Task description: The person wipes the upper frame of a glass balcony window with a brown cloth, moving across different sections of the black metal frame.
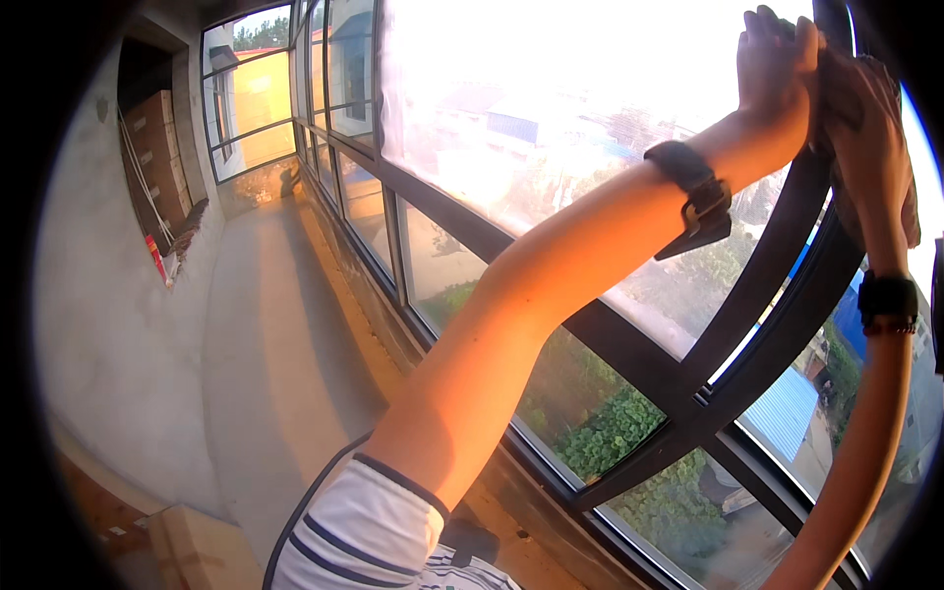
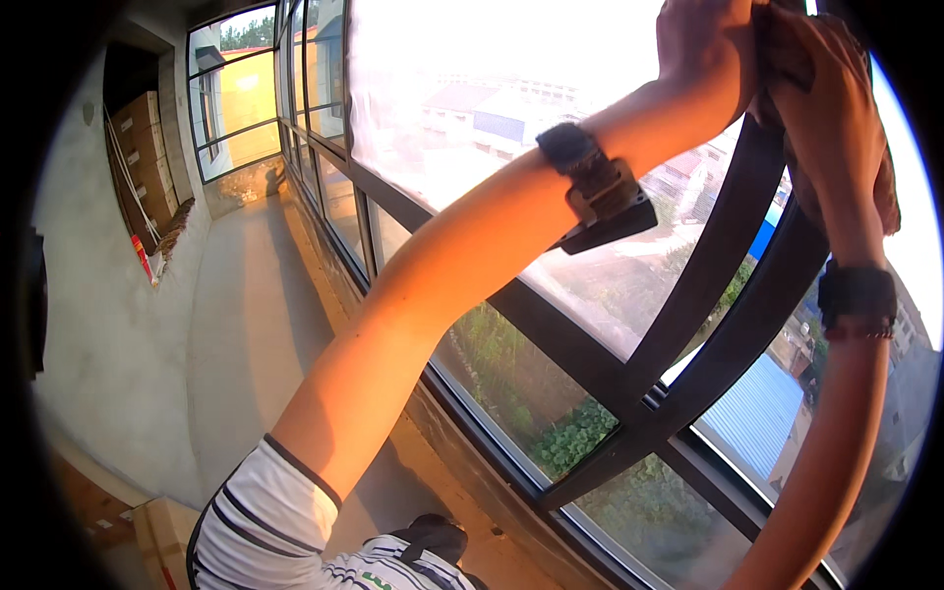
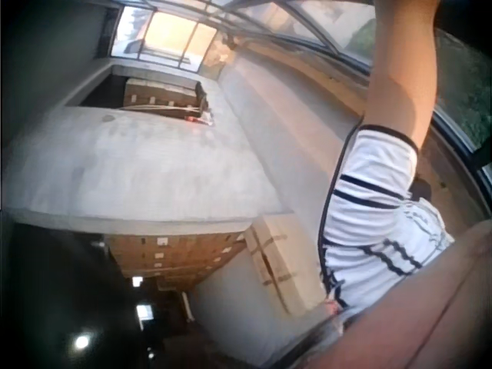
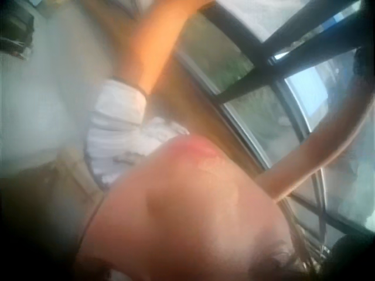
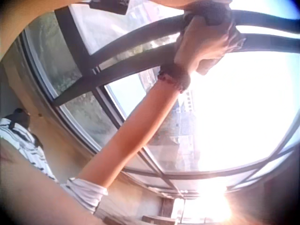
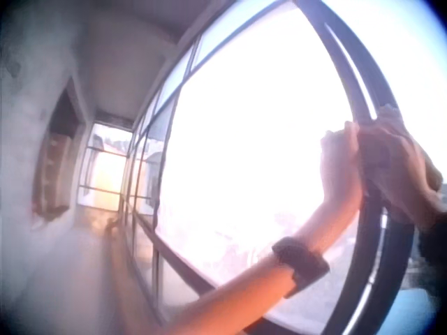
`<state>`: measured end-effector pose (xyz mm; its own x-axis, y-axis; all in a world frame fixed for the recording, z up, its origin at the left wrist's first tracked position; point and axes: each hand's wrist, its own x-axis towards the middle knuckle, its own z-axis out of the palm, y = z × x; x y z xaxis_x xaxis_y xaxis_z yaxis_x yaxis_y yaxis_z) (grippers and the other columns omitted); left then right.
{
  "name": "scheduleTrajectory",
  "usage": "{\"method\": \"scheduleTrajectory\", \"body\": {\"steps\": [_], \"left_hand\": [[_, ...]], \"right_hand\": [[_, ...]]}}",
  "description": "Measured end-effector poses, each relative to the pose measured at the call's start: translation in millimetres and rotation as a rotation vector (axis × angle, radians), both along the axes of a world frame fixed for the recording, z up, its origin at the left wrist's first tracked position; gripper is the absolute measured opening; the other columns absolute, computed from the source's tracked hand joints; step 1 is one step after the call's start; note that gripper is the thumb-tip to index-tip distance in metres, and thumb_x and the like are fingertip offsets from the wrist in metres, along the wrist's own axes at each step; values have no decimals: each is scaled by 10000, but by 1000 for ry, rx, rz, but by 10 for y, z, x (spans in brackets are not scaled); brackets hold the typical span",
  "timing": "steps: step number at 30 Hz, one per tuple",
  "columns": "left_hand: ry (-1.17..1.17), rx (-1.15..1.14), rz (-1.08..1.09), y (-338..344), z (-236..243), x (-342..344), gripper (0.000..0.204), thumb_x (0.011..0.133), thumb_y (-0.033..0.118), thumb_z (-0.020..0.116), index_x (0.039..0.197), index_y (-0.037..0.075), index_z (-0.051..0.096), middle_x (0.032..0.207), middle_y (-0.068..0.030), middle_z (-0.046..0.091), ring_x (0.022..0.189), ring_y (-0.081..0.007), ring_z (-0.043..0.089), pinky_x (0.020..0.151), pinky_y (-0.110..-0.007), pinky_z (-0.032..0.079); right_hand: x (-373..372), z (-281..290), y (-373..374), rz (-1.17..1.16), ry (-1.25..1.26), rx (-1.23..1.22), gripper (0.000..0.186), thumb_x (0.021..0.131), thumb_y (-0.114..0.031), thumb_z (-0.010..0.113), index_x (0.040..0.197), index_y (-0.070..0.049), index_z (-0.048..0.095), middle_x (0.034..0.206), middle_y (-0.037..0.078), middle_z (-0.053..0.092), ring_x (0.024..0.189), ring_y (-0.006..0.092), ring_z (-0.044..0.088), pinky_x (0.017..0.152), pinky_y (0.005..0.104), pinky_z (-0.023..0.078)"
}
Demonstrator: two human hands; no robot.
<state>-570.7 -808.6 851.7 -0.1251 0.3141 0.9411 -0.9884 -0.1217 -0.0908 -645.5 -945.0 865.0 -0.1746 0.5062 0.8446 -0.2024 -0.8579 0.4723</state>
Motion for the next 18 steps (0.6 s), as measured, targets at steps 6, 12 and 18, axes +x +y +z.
{"method": "scheduleTrajectory", "body": {"steps": [6,12,18], "left_hand": [[122,187,262,335,-1355,-159,303,781,91,628,1066,120,530,975,-169,474,934,-351,483,739,-424,473],[238,404,157,441,-2424,-410,437,740,58,645,1142,133,489,1016,-165,451,935,-376,496,737,-448,491],[239,546,301,623,-3178,-413,369,764,116,634,1109,119,506,974,-125,490,906,-317,528,758,-424,440]], "right_hand": [[-210,-1449,736,69,155,164,574,622,-67,667,1185,-175,628,1191,41,610,1180,259,533,1047,421,395],[-385,-2600,793,86,215,275,556,653,-85,639,1207,-132,628,1200,85,610,1147,294,560,1027,455,399],[-556,-3298,821,31,383,305,592,637,-3,594,1212,-137,624,1195,83,614,1124,297,563,1007,439,416]]}}
